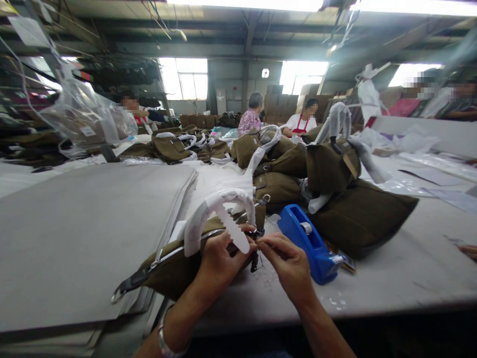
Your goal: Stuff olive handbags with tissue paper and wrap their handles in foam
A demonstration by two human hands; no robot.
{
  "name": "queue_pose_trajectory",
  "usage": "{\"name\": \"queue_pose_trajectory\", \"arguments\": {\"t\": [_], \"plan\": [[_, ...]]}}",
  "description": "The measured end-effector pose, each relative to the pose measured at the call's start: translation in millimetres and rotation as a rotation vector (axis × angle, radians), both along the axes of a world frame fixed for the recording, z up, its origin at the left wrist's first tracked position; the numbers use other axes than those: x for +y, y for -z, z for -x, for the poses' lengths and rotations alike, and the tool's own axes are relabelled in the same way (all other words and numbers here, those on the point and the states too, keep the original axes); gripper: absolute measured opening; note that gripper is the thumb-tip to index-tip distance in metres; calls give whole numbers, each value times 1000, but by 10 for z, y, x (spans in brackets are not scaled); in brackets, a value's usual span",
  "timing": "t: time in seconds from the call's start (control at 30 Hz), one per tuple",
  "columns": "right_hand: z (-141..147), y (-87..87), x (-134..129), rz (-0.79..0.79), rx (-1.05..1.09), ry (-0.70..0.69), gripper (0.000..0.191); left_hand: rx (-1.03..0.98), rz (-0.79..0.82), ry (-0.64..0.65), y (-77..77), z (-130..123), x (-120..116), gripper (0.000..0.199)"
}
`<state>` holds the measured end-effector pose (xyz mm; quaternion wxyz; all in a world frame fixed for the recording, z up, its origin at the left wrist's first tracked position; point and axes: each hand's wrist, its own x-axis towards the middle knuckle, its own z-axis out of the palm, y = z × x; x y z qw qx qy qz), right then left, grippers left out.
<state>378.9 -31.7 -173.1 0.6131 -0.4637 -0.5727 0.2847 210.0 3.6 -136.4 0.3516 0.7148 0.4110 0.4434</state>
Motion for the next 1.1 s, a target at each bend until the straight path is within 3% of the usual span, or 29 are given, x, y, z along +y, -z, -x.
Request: {"name": "queue_pose_trajectory", "arguments": {"t": [0.27, 0.43, 0.53, 0.63, 0.77, 0.83, 0.93, 1.1], "plan": [[91, -30, -18, -197, -252, 111, 9, -74, 33, -40, 14, 8, -4, 12], [23, 79, 36, -132, -183, 76, 11, 13, -12, 7, 12, 9, 45, 7], [-92, 183, 85, -30, -119, 146, 19, 114, -154, 10, -22, 71, -8, 13], [-181, 291, 142, 45, -122, 257, 28, 204, -410, -81, -24, 206, -113, 19], [-154, 415, 208, 139, -90, 143, 37, 333, -615, -203, 52, 375, -195, 16], [-103, 450, 223, 158, -36, 110, 39, 415, -597, -214, 73, 400, -204, 20], [-48, 454, 202, 185, 11, 93, 37, 504, -441, -163, 31, 365, -216, 23], [-7, 370, 56, 268, 12, 18, 34, 479, -219, -64, -128, 330, -132, 22]]}}
